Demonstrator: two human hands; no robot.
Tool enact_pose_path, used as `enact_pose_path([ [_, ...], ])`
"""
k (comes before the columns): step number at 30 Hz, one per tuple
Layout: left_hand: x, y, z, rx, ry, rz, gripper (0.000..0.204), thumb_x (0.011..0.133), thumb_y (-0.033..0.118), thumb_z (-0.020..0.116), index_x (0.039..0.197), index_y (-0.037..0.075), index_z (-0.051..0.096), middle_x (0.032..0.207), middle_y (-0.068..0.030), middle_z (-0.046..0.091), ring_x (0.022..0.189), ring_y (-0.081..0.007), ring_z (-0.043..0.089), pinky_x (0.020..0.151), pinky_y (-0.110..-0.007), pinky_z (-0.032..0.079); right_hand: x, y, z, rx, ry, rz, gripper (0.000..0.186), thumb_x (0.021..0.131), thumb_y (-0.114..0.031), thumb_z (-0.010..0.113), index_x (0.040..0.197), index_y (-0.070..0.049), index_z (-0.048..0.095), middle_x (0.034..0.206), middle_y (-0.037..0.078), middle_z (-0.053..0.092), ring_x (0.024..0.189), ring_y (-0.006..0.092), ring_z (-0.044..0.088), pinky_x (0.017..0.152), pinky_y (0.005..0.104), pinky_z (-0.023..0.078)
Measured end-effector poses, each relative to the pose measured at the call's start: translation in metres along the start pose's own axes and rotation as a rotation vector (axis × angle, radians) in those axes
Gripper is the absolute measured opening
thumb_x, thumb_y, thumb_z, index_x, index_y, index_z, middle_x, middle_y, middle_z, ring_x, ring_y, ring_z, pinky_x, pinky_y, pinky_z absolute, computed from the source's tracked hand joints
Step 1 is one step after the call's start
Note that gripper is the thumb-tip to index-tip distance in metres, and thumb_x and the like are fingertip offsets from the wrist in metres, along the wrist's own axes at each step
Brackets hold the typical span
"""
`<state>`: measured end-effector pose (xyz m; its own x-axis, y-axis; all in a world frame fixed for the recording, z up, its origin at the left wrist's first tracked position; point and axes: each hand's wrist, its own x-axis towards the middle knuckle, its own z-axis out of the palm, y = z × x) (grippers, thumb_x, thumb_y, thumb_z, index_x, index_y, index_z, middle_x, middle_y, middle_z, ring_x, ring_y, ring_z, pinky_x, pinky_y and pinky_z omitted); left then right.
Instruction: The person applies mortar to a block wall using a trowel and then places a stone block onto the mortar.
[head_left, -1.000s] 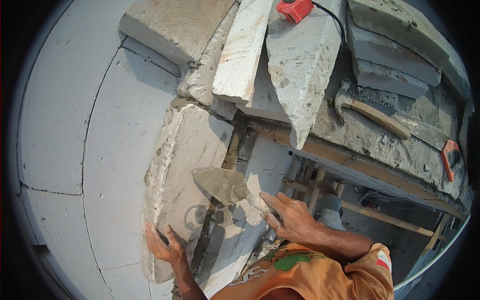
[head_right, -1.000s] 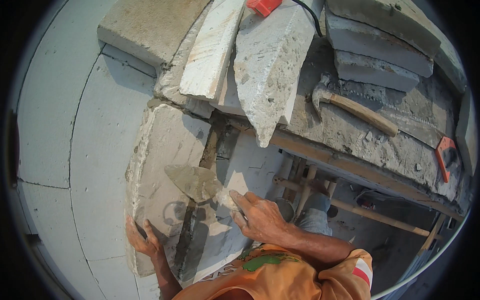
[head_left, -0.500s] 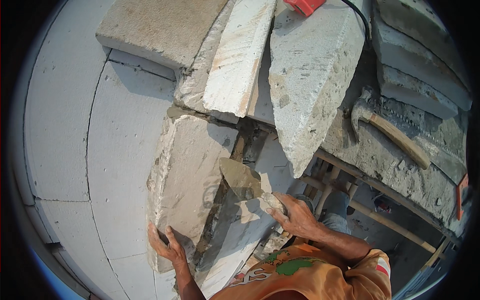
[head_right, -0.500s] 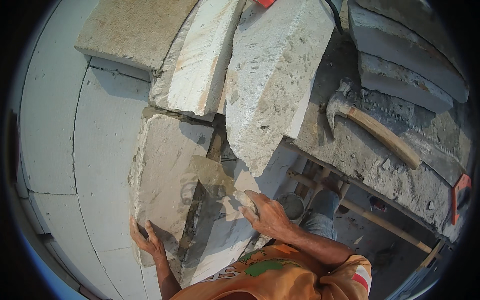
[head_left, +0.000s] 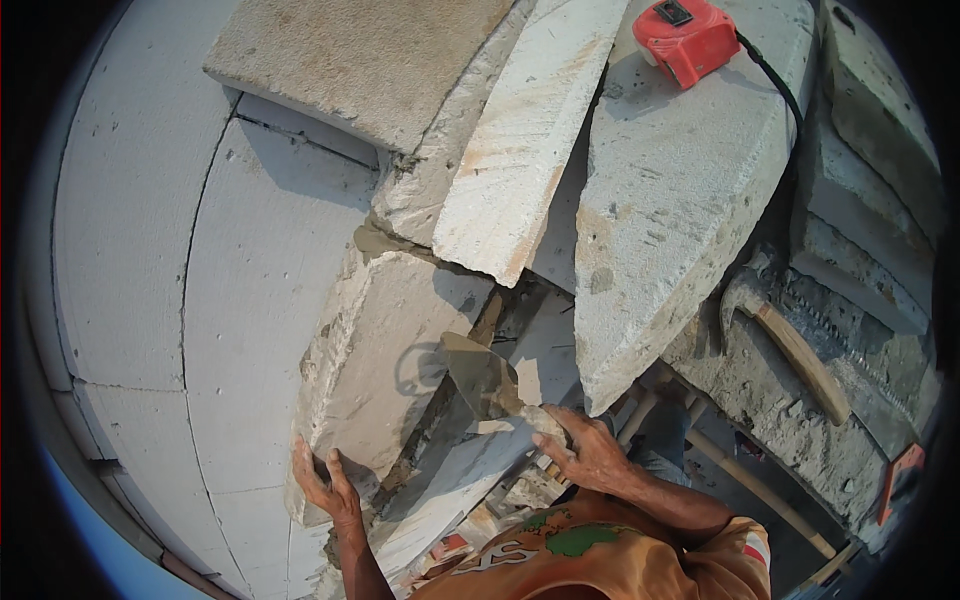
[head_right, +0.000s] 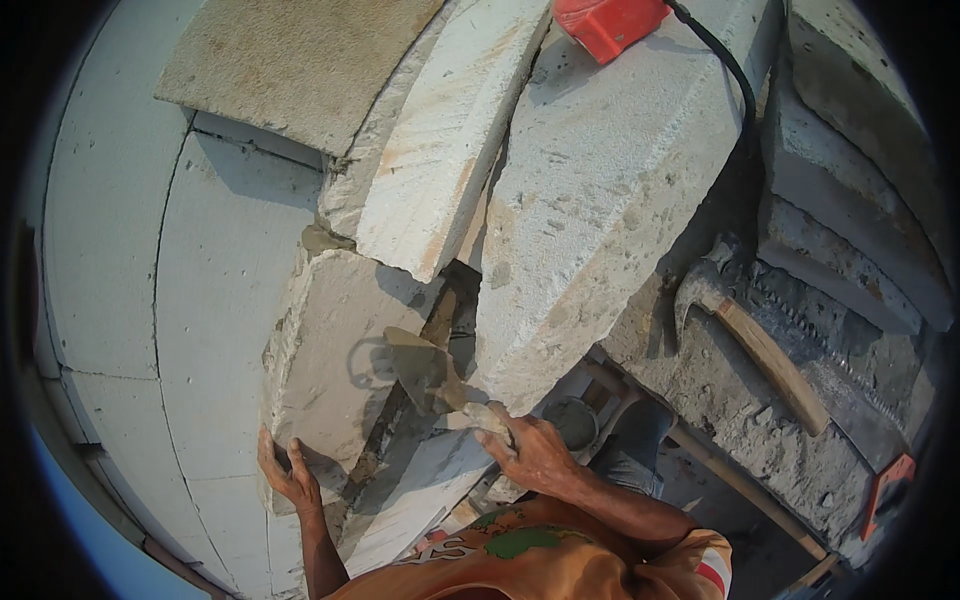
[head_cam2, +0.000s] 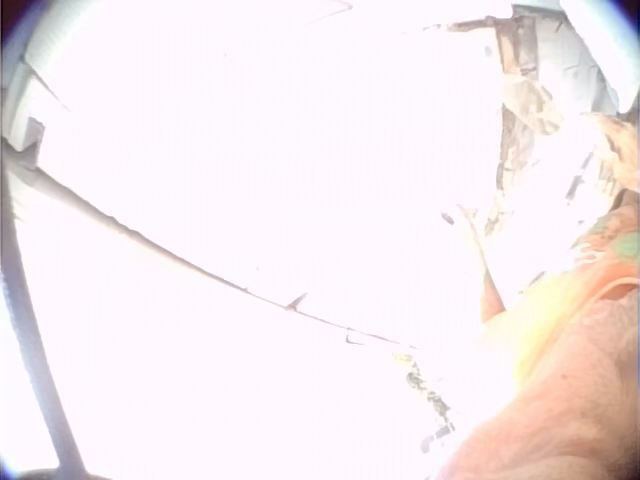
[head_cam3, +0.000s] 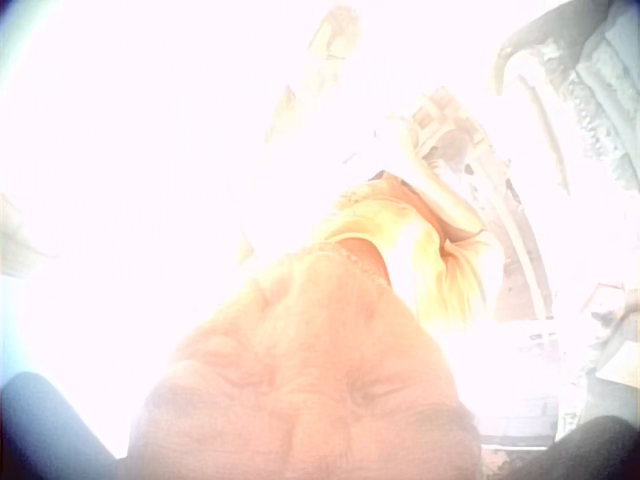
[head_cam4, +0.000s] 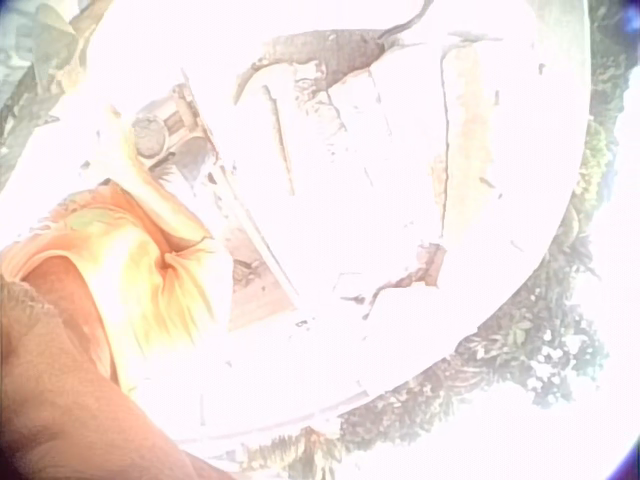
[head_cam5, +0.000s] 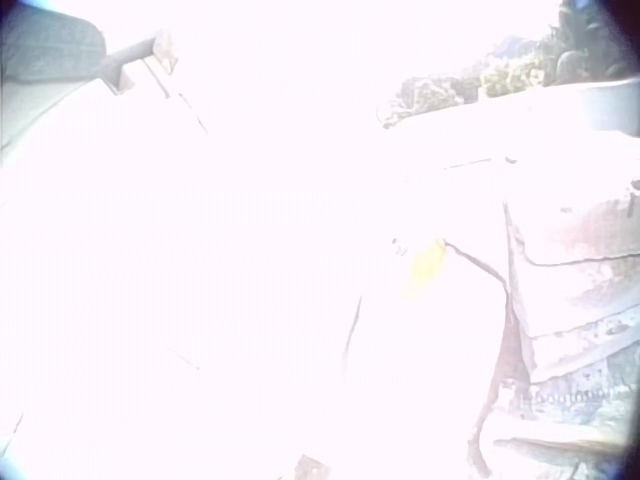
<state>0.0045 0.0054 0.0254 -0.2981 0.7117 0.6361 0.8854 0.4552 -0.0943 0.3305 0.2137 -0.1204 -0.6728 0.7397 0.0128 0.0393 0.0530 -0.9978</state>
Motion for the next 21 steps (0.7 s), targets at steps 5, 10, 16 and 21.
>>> enact_pose_path([
  [5,0.003,0.007,-0.004,0.023,-0.029,-0.014,0.042,0.091,0.007,0.07,0.13,0.002,0.056,0.136,-0.0232,0.057,0.126,-0.0401,0.053,0.109,-0.051,0.039,0.008,-0.014,-0.008,0.079,-0.112,0.171,0.05,0.098,-0.033,0.061,0.131,0.004,0.054,0.106,0.031,0.064,0.104,0.0441,0.063,0.088,0.0471,0.049],
  [10,0.006,0.011,-0.004,0.027,-0.022,-0.02,0.042,0.089,0.006,0.071,0.128,0.001,0.057,0.136,-0.0227,0.057,0.127,-0.0399,0.052,0.109,-0.051,0.039,0.018,-0.011,-0.013,0.047,-0.077,0.166,0.047,0.099,-0.034,0.059,0.128,0.003,0.055,0.109,0.026,0.065,0.104,0.0373,0.063,0.093,0.0443,0.048],
  [16,0.005,0.014,-0.004,0.016,0.001,-0.061,0.04,0.087,0.004,0.072,0.125,0.001,0.059,0.134,-0.0212,0.06,0.127,-0.0386,0.054,0.109,-0.05,0.039,0.024,-0.032,-0.017,0.059,-0.162,0.126,0.049,0.097,-0.03,0.061,0.132,0.003,0.051,0.113,0.029,0.062,0.106,0.0435,0.062,0.094,0.0471,0.048],
  [21,0.003,0.011,0.001,-0.024,0.034,-0.069,0.039,0.087,0.003,0.072,0.124,0.002,0.06,0.133,-0.0208,0.06,0.127,-0.0371,0.055,0.109,-0.049,0.039,0.027,-0.082,-0.022,0.094,-0.219,0.082,0.049,0.098,-0.025,0.061,0.135,0.003,0.047,0.121,0.03,0.06,0.11,0.0422,0.063,0.095,0.0428,0.049],
])
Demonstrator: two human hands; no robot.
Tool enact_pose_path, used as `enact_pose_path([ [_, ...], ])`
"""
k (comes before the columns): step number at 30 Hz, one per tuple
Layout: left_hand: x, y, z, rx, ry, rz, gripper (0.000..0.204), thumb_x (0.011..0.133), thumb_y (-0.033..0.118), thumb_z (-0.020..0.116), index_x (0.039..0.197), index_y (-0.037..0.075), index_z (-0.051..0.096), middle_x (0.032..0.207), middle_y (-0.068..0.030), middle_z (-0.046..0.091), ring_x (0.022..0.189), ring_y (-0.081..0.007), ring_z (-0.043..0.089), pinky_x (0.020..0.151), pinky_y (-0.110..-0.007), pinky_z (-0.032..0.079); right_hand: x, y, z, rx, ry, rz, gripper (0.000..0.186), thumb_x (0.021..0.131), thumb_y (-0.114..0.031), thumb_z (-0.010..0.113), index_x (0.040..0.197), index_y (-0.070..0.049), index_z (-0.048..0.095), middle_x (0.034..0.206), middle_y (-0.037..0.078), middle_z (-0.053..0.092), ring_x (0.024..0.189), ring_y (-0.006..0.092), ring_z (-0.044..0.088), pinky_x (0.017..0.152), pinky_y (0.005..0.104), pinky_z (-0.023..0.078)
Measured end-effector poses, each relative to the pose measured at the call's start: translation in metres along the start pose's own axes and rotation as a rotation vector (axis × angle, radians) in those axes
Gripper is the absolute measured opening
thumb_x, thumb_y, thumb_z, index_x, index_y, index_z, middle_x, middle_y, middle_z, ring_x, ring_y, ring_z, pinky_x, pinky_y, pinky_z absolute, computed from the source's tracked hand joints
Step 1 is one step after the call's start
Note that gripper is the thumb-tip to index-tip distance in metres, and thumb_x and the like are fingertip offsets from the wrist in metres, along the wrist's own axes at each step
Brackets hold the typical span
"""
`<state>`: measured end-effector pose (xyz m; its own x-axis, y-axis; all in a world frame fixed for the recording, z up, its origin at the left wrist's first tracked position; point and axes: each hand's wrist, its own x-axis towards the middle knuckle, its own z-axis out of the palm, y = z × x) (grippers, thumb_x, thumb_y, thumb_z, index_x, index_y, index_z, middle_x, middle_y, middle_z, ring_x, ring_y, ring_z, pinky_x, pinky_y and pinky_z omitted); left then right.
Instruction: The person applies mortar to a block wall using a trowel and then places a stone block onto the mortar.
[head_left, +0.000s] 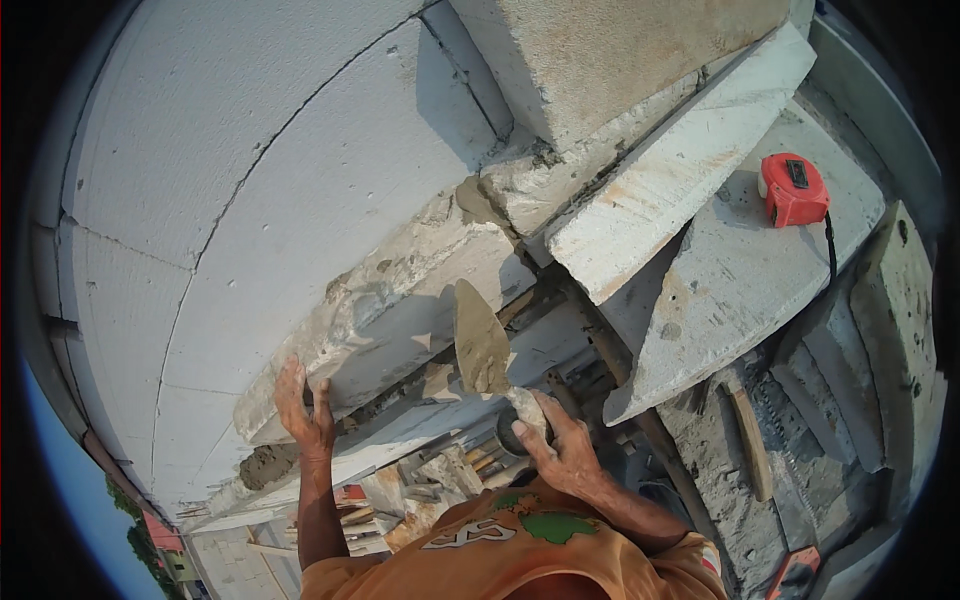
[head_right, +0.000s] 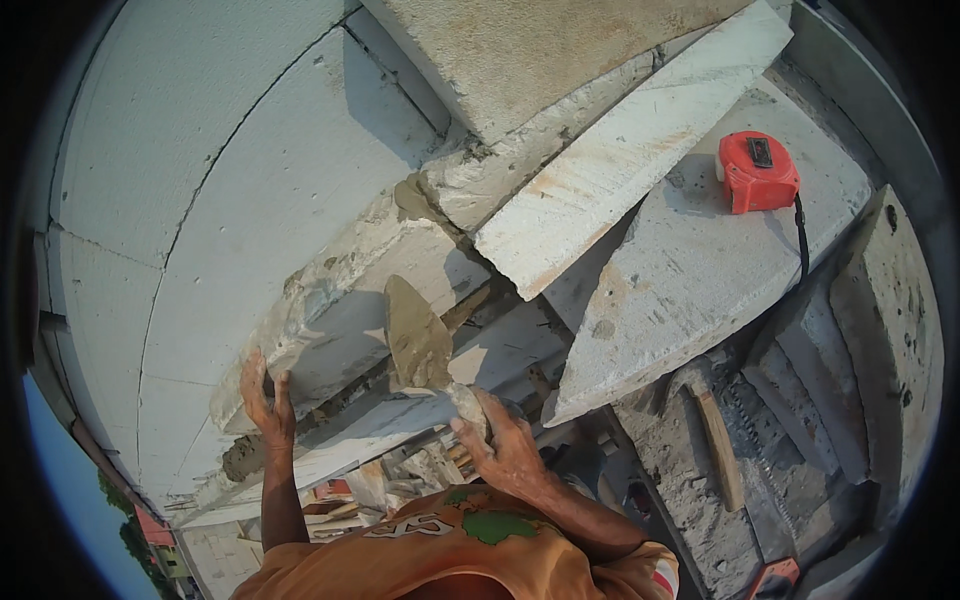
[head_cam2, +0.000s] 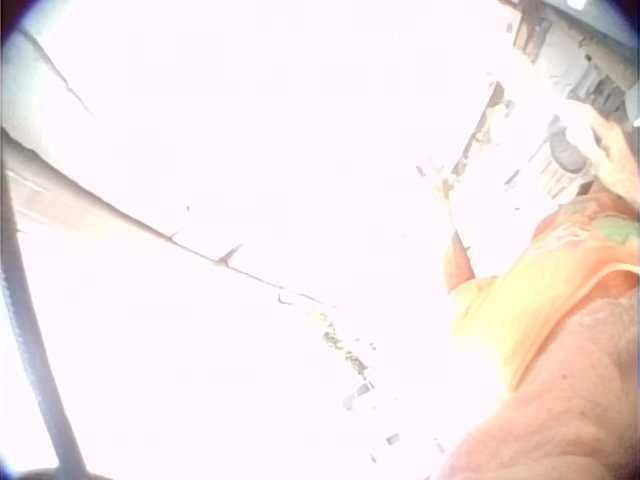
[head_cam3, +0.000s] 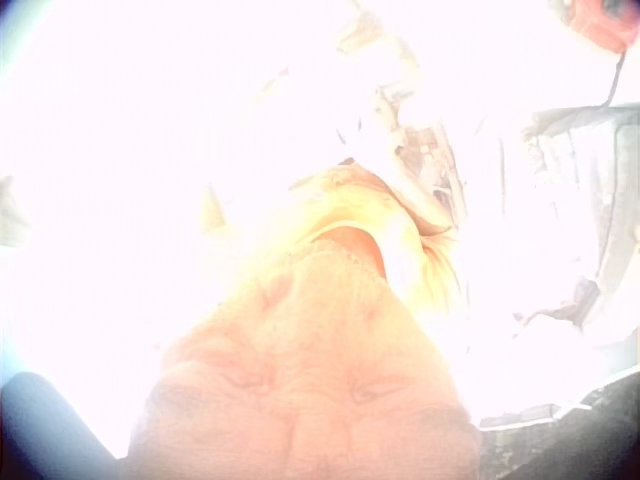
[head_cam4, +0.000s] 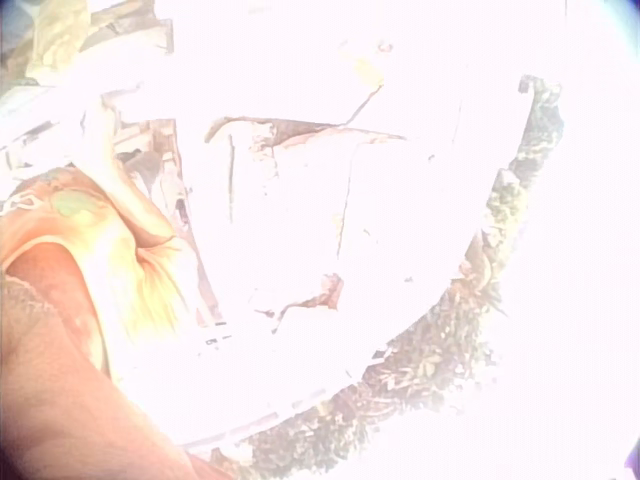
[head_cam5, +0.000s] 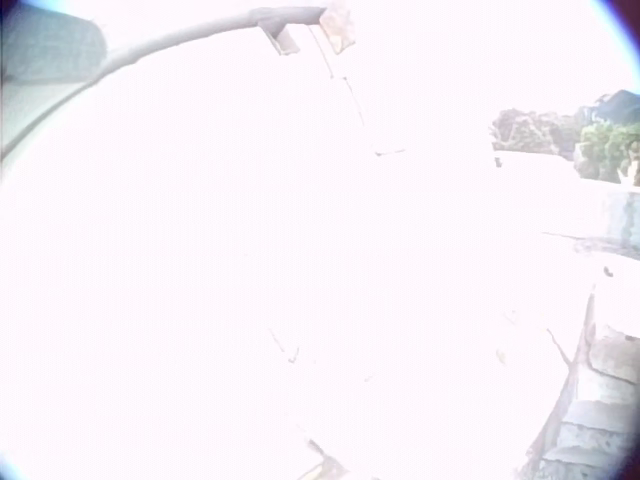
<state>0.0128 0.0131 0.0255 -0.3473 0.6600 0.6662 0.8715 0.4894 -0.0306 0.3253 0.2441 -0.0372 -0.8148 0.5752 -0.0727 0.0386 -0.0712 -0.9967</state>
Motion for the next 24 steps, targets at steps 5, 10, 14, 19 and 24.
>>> enact_pose_path([
  [5,0.0,0.001,-0.001,0.007,0.026,0.022,0.037,0.088,0.005,0.07,0.124,0.002,0.061,0.132,-0.02,0.061,0.128,-0.0368,0.054,0.11,-0.049,0.037,-0.002,-0.046,-0.008,-0.07,-0.147,-0.124,0.06,0.094,-0.014,0.062,0.145,0.006,0.037,0.128,0.03,0.056,0.119,0.0395,0.058,0.1,0.0413,0.045],
  [10,0.003,-0.007,-0.001,-0.011,0.016,0.016,0.037,0.086,0.005,0.071,0.122,0.003,0.062,0.13,-0.0172,0.063,0.127,-0.0358,0.054,0.109,-0.049,0.038,-0.01,-0.094,-0.025,-0.184,-0.175,-0.172,0.065,0.091,-0.012,0.068,0.145,0.007,0.038,0.132,0.029,0.055,0.122,0.0344,0.057,0.101,0.0388,0.045],
  [14,0.002,-0.007,-0.002,-0.012,0.034,0.008,0.034,0.087,0.01,0.071,0.12,0.004,0.062,0.133,-0.0139,0.061,0.126,-0.034,0.056,0.109,-0.048,0.039,-0.018,-0.135,-0.051,-0.35,0.053,-0.283,0.065,0.088,-0.012,0.071,0.142,0.011,0.041,0.131,0.03,0.056,0.12,0.0329,0.06,0.1,0.0386,0.046],
  [19,-0.001,-0.003,0.007,-0.048,0.077,-0.023,0.037,0.083,0.006,0.073,0.119,0.006,0.064,0.132,-0.0107,0.063,0.128,-0.0317,0.055,0.109,-0.048,0.039,-0.002,-0.195,-0.08,-0.974,0.318,-0.312,0.064,0.085,-0.007,0.07,0.143,0.004,0.045,0.117,0.026,0.061,0.097,0.0355,0.067,0.086,0.0413,0.052],
  [24,-0.002,-0.004,0.005,-0.045,0.107,-0.027,0.038,0.082,0.008,0.074,0.119,0.005,0.064,0.133,-0.0105,0.063,0.128,-0.0315,0.055,0.109,-0.049,0.039,0.023,-0.23,-0.066,-1.283,0.256,-0.31,0.065,0.086,-0.004,0.067,0.146,-0.005,0.044,0.1,0.017,0.057,0.08,0.0351,0.064,0.068,0.045,0.052],
])
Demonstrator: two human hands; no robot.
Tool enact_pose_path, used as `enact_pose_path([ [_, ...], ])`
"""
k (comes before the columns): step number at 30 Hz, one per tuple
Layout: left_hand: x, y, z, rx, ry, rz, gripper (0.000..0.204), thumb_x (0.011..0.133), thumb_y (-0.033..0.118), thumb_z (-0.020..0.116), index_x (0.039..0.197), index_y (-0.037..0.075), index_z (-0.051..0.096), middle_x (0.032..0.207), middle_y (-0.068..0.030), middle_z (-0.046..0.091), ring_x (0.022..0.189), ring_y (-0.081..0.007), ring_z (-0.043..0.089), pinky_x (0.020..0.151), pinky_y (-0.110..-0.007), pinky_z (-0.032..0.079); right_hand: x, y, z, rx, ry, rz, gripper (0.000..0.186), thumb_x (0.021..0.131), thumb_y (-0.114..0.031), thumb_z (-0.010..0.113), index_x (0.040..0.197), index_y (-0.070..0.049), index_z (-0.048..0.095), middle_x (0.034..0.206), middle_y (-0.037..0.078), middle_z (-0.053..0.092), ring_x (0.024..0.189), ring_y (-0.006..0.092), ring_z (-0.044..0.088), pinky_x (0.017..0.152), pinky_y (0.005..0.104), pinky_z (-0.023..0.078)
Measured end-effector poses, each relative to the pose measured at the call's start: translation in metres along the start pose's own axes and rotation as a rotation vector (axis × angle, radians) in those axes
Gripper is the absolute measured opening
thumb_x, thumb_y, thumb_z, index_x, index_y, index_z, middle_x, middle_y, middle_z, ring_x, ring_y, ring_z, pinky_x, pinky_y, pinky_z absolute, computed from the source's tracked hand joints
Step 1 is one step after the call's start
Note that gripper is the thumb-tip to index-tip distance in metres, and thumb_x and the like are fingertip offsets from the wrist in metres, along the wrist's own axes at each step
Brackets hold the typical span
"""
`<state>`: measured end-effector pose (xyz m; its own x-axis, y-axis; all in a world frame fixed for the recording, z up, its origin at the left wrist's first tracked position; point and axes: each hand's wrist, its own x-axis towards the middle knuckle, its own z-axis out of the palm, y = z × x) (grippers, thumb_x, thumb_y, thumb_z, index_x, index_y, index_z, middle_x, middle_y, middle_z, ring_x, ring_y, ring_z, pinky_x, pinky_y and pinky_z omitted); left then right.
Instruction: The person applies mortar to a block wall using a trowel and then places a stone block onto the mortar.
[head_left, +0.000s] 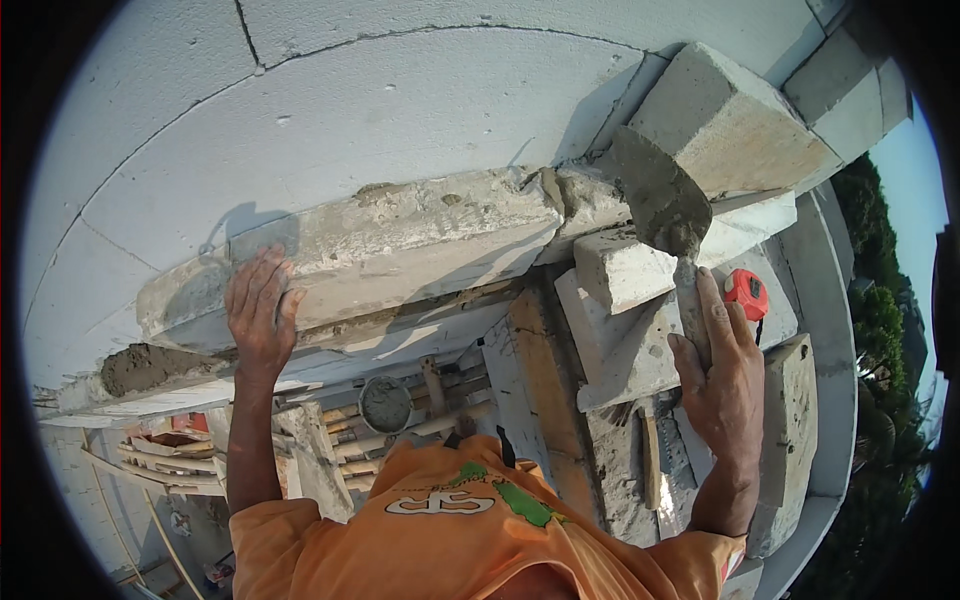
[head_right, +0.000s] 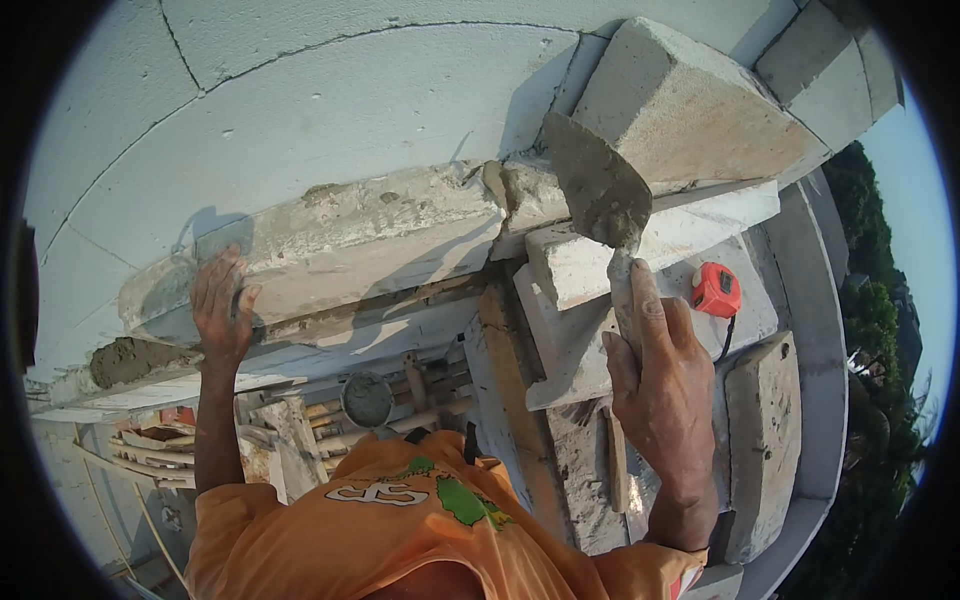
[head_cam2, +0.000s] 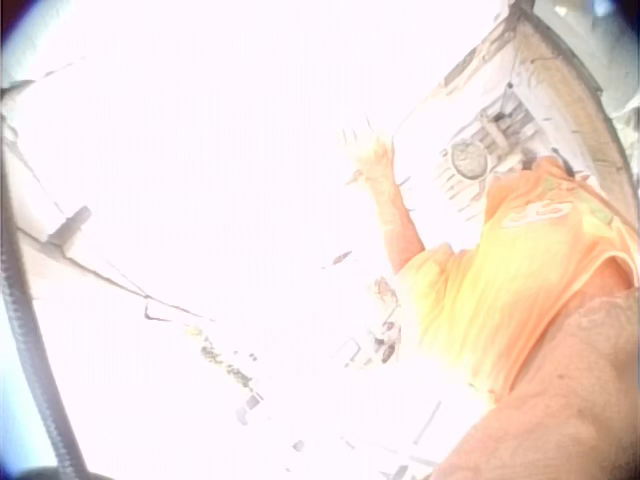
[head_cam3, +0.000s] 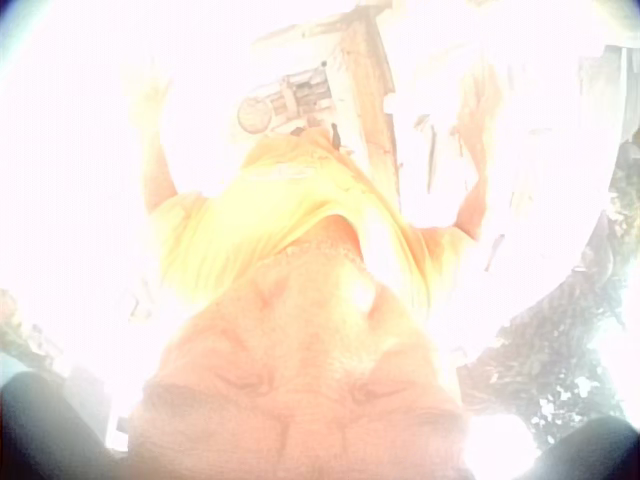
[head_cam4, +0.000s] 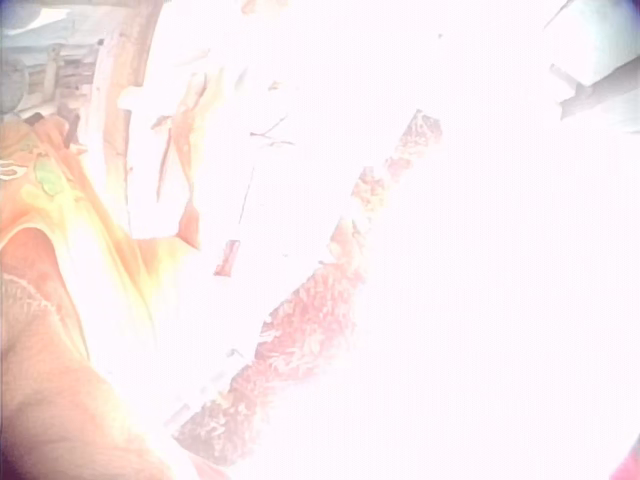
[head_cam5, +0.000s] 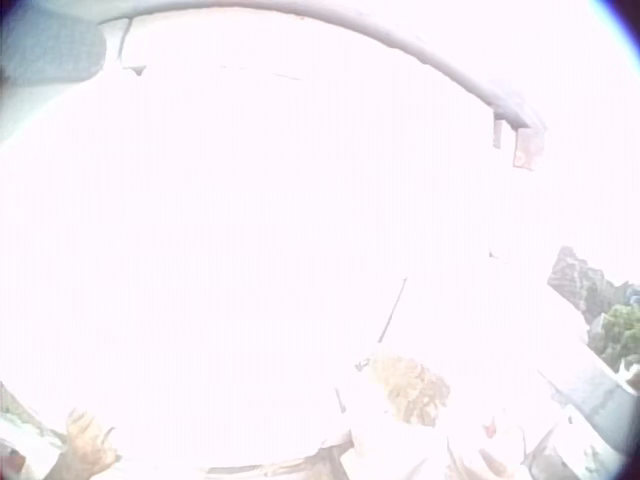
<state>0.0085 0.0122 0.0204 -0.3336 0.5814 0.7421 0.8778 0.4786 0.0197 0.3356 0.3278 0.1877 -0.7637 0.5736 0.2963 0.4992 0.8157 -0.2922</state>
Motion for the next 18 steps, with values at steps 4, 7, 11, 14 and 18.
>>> enact_pose_path([
  [4,-0.007,-0.008,0.005,-0.003,0.005,-0.001,0.042,0.079,0.007,0.076,0.119,0.006,0.064,0.132,-0.0095,0.062,0.129,-0.0306,0.054,0.109,-0.049,0.039,0.019,-0.014,-0.007,-0.23,-0.15,-0.121,0.064,0.088,-0.007,0.066,0.147,-0.008,0.042,0.104,0.018,0.058,0.084,0.0368,0.063,0.074,0.0468,0.051],
  [7,-0.009,-0.008,0.005,0.015,-0.018,-0.016,0.043,0.078,0.007,0.077,0.119,0.006,0.064,0.131,-0.0087,0.063,0.129,-0.0295,0.053,0.11,-0.048,0.038,0.035,-0.02,-0.002,-0.335,-0.217,-0.213,0.064,0.087,-0.004,0.067,0.146,-0.007,0.042,0.101,0.016,0.058,0.08,0.0319,0.064,0.069,0.0449,0.052],
  [11,-0.007,-0.006,0.007,0.019,-0.024,-0.023,0.042,0.078,0.008,0.077,0.117,0.007,0.065,0.131,-0.0079,0.063,0.129,-0.0278,0.053,0.111,-0.046,0.037,0.048,-0.022,0.009,-0.365,-0.28,-0.228,0.063,0.088,-0.004,0.067,0.146,-0.007,0.043,0.098,0.015,0.058,0.078,0.0298,0.064,0.067,0.0441,0.051],
  [14,-0.006,-0.003,0.005,0.018,-0.034,-0.037,0.04,0.078,0.008,0.077,0.117,0.008,0.065,0.132,-0.0075,0.062,0.129,-0.0271,0.053,0.111,-0.046,0.037,0.052,-0.025,0.011,-0.408,-0.353,-0.319,0.058,0.09,-0.004,0.061,0.144,0.0,0.039,0.092,0.018,0.056,0.077,0.0318,0.068,0.063,0.0405,0.056],
  [18,-0.007,-0.005,0.002,0.018,-0.029,-0.044,0.039,0.08,0.009,0.076,0.117,0.008,0.066,0.133,-0.0074,0.062,0.13,-0.0269,0.052,0.111,-0.046,0.037,0.053,-0.02,0.014,-0.46,-0.358,-0.262,0.059,0.09,-0.006,0.064,0.144,-0.003,0.041,0.094,0.017,0.057,0.077,0.0316,0.066,0.066,0.0425,0.053],
])
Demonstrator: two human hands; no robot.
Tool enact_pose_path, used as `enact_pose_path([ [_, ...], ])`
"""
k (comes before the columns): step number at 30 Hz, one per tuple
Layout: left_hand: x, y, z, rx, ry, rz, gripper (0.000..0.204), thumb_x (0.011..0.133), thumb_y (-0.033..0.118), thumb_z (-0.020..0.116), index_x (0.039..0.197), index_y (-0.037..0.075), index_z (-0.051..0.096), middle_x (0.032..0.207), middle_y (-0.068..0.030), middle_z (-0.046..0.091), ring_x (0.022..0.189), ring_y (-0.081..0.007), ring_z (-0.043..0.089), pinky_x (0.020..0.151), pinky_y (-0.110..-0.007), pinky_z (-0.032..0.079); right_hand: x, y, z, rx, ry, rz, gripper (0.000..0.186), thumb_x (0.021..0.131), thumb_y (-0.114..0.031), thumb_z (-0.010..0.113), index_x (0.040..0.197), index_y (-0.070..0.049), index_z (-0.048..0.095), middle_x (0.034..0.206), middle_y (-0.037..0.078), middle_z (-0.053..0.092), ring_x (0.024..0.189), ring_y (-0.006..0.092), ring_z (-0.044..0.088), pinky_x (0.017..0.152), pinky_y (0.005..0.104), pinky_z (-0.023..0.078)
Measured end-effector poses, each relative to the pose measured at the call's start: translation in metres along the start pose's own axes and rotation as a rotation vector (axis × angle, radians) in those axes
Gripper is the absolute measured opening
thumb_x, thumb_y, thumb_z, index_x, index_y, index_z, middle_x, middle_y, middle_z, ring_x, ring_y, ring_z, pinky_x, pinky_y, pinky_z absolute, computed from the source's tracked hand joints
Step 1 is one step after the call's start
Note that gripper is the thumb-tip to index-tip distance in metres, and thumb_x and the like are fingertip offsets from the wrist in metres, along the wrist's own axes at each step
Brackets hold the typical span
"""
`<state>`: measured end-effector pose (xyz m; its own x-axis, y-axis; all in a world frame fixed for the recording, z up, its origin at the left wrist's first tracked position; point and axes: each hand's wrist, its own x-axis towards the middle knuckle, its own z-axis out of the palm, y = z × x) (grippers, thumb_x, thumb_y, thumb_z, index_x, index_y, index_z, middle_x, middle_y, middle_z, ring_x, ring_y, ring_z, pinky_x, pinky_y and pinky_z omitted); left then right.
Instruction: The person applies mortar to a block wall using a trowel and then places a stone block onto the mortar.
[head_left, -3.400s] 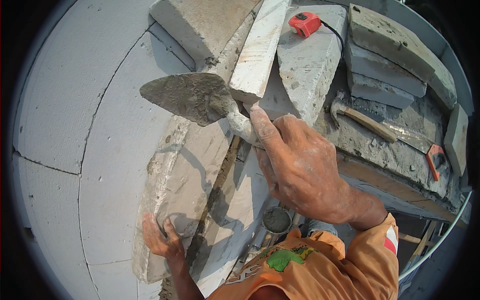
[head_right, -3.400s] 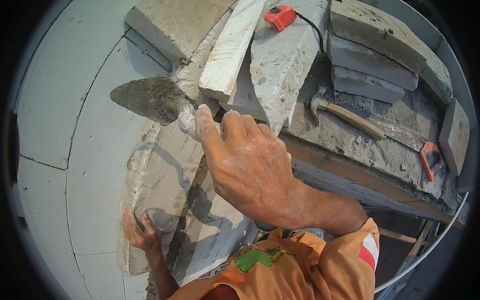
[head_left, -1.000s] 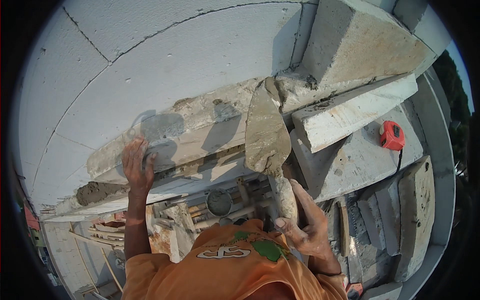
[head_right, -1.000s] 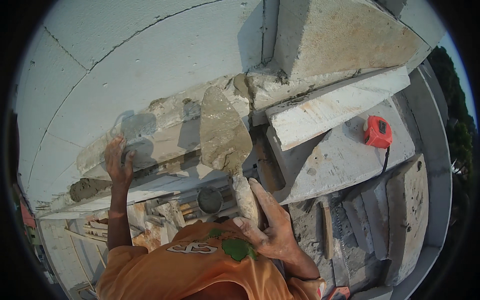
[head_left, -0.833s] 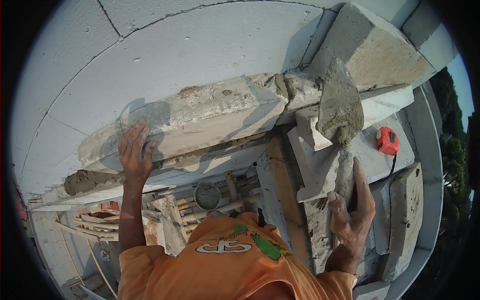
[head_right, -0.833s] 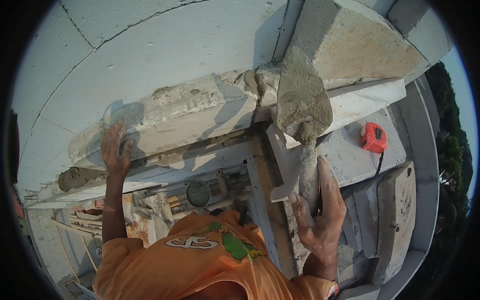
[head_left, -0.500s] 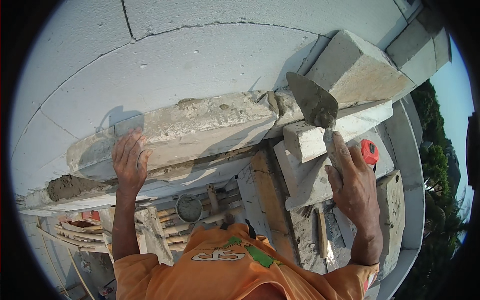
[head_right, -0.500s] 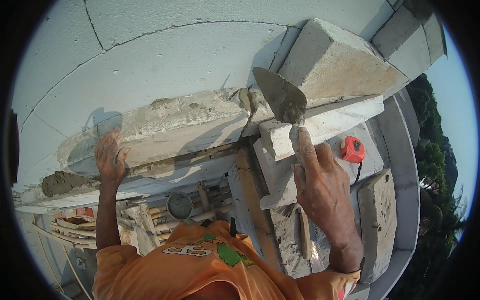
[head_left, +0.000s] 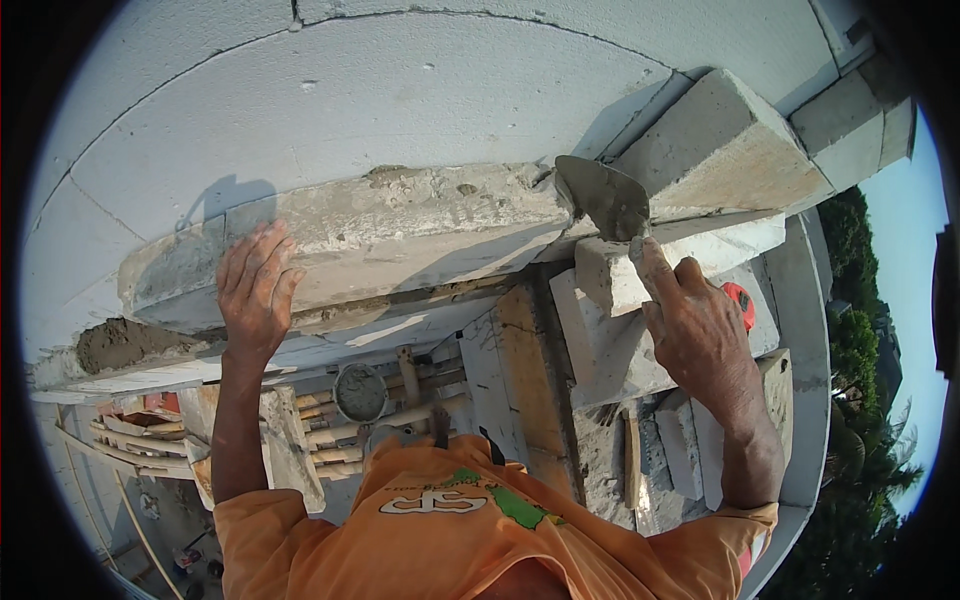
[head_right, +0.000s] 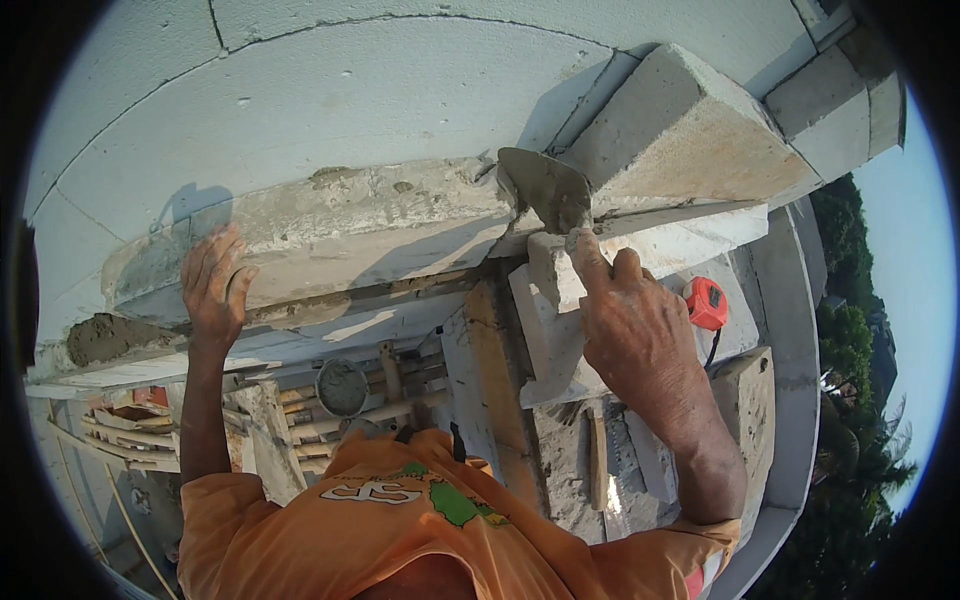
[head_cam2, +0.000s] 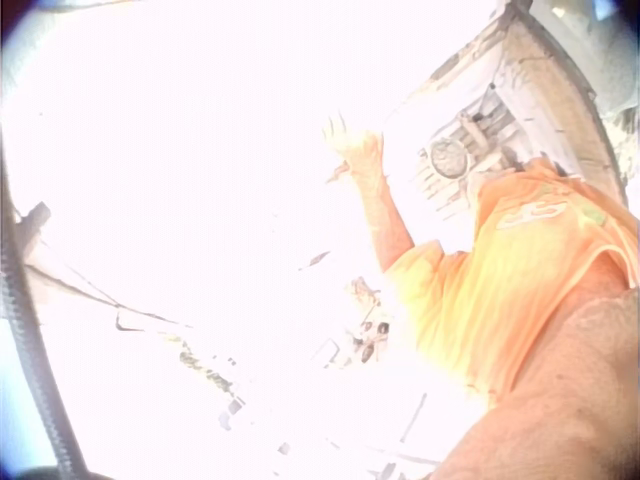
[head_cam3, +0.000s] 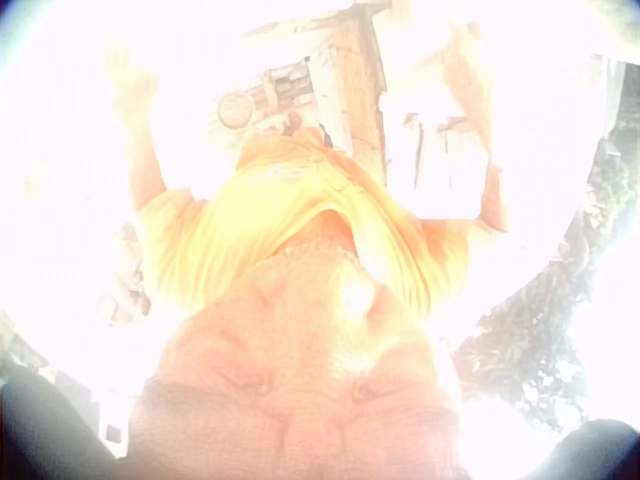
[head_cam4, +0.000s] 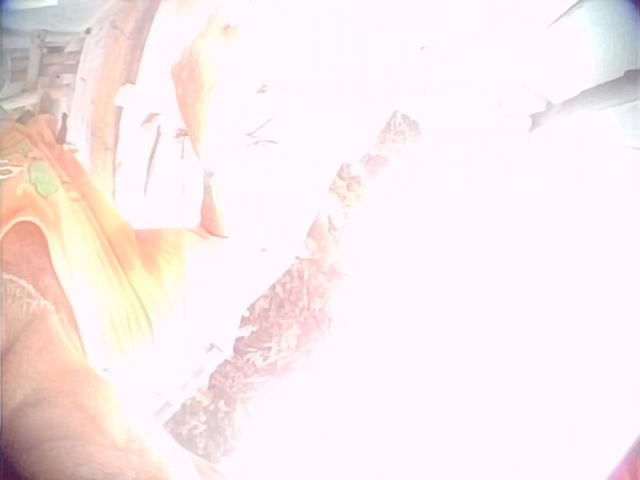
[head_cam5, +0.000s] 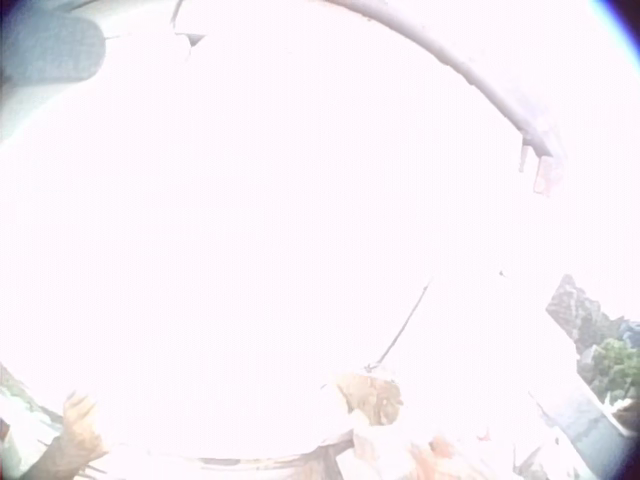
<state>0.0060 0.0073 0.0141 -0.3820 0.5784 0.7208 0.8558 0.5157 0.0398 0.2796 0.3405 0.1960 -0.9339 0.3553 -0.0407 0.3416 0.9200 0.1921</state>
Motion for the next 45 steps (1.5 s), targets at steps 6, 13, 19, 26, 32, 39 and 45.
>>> enact_pose_path([
  [6,0.001,0.002,0.001,-0.021,0.006,0.006,0.037,0.082,0.01,0.075,0.118,0.008,0.066,0.135,-0.0074,0.061,0.131,-0.0271,0.051,0.112,-0.046,0.037,-0.007,0.003,-0.019,0.021,0.056,0.033,0.059,0.088,-0.004,0.063,0.143,-0.001,0.042,0.096,0.02,0.058,0.078,0.0336,0.066,0.07,0.0444,0.053],
  [13,-0.004,-0.005,0.005,-0.011,-0.015,-0.003,0.039,0.082,0.009,0.075,0.119,0.008,0.065,0.134,-0.0076,0.061,0.13,-0.0281,0.052,0.111,-0.048,0.037,0.002,0.002,-0.01,0.012,-0.025,0.014,0.055,0.088,-0.002,0.06,0.14,0.003,0.042,0.094,0.022,0.059,0.078,0.0354,0.066,0.07,0.046,0.053],
  [19,-0.002,-0.001,0.006,-0.024,-0.01,-0.012,0.04,0.082,0.01,0.075,0.12,0.009,0.065,0.133,-0.0071,0.062,0.131,-0.0285,0.051,0.112,-0.049,0.037,-0.001,0.0,-0.015,0.04,0.004,0.109,0.057,0.092,-0.008,0.063,0.143,0.0,0.041,0.093,0.02,0.058,0.08,0.0335,0.063,0.073,0.0461,0.05],
  [26,-0.006,-0.005,0.003,0.003,-0.029,-0.021,0.04,0.081,0.008,0.076,0.12,0.008,0.065,0.133,-0.0072,0.062,0.131,-0.0286,0.052,0.111,-0.048,0.038,0.001,-0.01,-0.016,0.024,-0.02,0.062,0.056,0.091,-0.006,0.061,0.141,0.006,0.04,0.094,0.022,0.061,0.076,0.0341,0.066,0.068,0.044,0.053],
  [32,-0.001,-0.001,0.002,-0.056,-0.006,-0.015,0.039,0.08,0.006,0.075,0.118,0.008,0.066,0.135,-0.0074,0.061,0.131,-0.0278,0.052,0.111,-0.047,0.037,0.001,-0.008,-0.007,0.008,-0.048,0.085,0.056,0.093,-0.01,0.062,0.143,0.001,0.041,0.094,0.02,0.06,0.077,0.0327,0.064,0.07,0.0454,0.05],
  [39,-0.001,0.001,0.004,-0.021,-0.008,-0.011,0.039,0.08,0.006,0.074,0.118,0.007,0.066,0.135,-0.008,0.061,0.131,-0.0281,0.052,0.112,-0.047,0.037,0.006,-0.007,-0.009,0.063,-0.135,0.129,0.055,0.093,-0.01,0.063,0.142,0.003,0.041,0.092,0.021,0.061,0.075,0.0341,0.066,0.069,0.0461,0.051],
  [45,0.002,0.002,0.001,-0.018,-0.017,-0.008,0.039,0.081,0.006,0.074,0.118,0.007,0.065,0.134,-0.0089,0.062,0.131,-0.0287,0.052,0.111,-0.047,0.036,0.004,-0.006,-0.011,0.027,-0.058,0.101,0.055,0.093,-0.011,0.063,0.14,0.005,0.041,0.091,0.021,0.061,0.075,0.0335,0.066,0.069,0.0466,0.052],
])
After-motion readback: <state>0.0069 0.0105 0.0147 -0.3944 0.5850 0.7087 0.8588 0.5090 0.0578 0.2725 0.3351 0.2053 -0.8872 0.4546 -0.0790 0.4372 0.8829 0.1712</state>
